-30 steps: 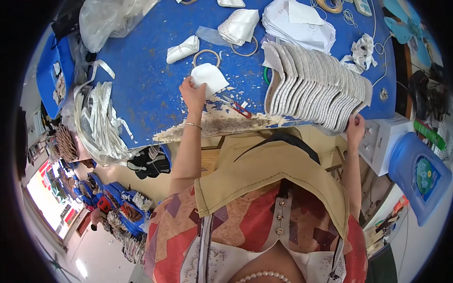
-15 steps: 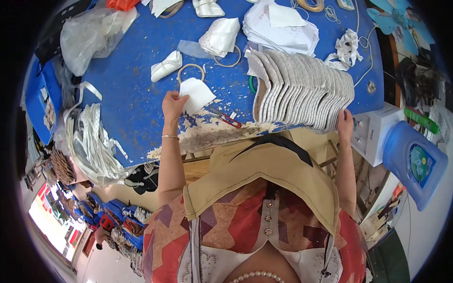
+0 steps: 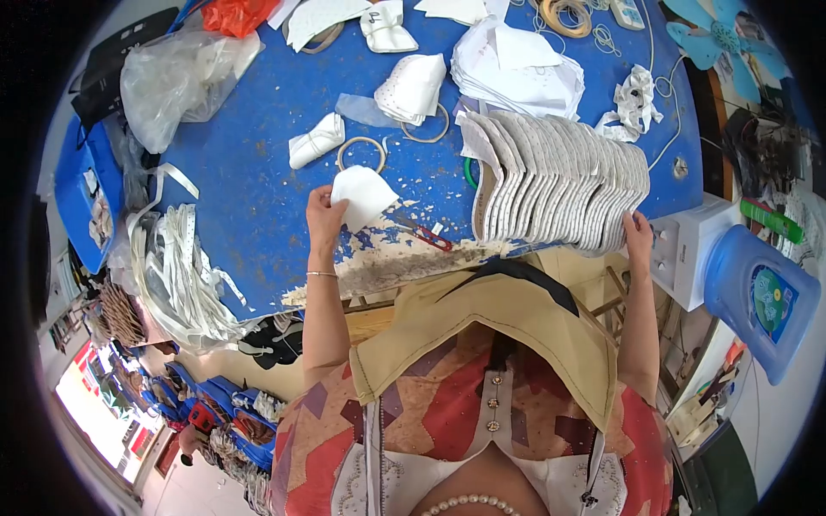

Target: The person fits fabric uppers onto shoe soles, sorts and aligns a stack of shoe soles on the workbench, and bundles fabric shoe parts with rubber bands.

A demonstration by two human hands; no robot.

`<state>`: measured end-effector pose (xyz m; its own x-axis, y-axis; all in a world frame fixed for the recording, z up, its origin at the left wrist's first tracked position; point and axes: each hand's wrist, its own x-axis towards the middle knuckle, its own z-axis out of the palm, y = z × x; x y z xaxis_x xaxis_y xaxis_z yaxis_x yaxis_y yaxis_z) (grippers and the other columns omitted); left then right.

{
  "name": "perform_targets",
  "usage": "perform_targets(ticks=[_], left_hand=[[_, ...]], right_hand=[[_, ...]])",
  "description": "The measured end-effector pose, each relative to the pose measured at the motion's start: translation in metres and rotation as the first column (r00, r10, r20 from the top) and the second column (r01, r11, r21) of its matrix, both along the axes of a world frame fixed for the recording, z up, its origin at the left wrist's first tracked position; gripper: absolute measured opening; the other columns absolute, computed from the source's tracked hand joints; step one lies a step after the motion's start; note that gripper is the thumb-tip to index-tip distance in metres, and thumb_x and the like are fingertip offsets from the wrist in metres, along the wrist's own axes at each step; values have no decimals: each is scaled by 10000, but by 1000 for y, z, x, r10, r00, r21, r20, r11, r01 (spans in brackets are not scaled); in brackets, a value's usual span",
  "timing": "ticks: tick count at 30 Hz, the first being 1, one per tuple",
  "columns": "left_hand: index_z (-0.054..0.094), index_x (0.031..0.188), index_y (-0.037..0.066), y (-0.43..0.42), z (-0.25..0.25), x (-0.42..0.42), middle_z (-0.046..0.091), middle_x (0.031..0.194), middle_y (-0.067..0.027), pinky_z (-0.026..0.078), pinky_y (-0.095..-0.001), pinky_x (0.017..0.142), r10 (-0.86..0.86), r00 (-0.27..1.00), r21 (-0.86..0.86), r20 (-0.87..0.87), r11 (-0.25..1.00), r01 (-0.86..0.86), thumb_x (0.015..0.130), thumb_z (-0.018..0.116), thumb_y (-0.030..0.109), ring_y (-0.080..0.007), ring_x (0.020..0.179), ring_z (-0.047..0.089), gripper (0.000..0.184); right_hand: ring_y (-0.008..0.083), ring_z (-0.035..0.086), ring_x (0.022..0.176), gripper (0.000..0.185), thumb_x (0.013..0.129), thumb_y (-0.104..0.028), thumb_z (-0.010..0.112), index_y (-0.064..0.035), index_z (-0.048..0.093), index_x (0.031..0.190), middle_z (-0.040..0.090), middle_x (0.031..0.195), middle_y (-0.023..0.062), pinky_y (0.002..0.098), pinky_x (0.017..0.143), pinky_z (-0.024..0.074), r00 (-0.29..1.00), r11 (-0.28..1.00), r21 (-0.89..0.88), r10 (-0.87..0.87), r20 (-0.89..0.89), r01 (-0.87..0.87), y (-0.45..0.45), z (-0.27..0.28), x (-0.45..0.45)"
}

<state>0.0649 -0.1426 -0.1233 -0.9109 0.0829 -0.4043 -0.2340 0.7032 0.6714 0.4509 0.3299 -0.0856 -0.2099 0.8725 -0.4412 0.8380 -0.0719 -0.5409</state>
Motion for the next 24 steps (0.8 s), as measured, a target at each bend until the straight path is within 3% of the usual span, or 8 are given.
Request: perform_targets(ticks=[3,5,6,8,10,16,18,24], left_hand=[[567,1078,-3,-9,-3,10,595,864,-115,481,-328,711,-17,948,-97,-317,995,-15,718,668,70,-229,748,561,381],[566,1117,11,7,21,19,599,955,-125,468,-315,783,-213,780,-334,-588,942,5,728,653,35,-247,846,570,400],[566,1117,11,17,27,25,599,955,-125,468,-315,783,-218,774,-331,-594,943,12,728,653,35,-247,846,570,400],[579,1117,32,39,34,43,603,1022,-115,463,-317,811,-105,902,60,-418,988,142,753,635,26,-238,891,570,368],[618,1080,43,69,32,65,615,1054,-70,488,-285,795,-146,986,386,-86,907,168,789,626,39,-180,883,585,291],[582,1180,38,162,37,130,556,1140,-116,472,-306,855,-523,852,466,-14,751,468,796,628,75,-220,949,560,389],[563,1214,28,176,32,140,513,1189,-135,462,-318,866,-554,798,264,-239,753,602,795,635,95,-240,982,541,430],[609,1134,10,159,29,117,584,1070,-106,472,-288,822,-531,847,508,-24,723,468,798,630,79,-213,887,568,344]], right_hand=[[138,560,837,423,887,-285,612,34,586,1162,642,983,89,232,753,452,995,998,-63,-28,-96,22,1,-5,-8],[130,562,844,424,885,-284,616,29,587,1170,643,995,87,227,757,453,988,994,-105,-55,-147,39,2,-4,-5],[126,563,847,425,884,-283,618,26,587,1174,644,1002,85,225,759,453,983,991,-126,-69,-172,47,2,-4,-3],[119,565,854,426,882,-281,622,21,588,1182,645,1014,83,220,763,454,972,984,-171,-94,-213,58,2,-2,2],[121,567,857,427,882,-276,622,20,584,1188,645,1018,85,222,765,455,973,983,-168,-101,-207,66,-4,11,-10],[132,578,874,434,881,-245,622,14,561,1224,644,1044,95,231,777,463,983,985,-163,-80,-164,53,-14,32,-29],[135,582,880,438,881,-235,621,12,554,1236,644,1053,98,234,781,466,986,986,-160,-73,-152,49,-15,34,-32],[144,591,894,452,880,-209,621,7,535,1266,644,1075,106,241,791,473,990,983,-171,-92,-107,73,-13,34,-33]])
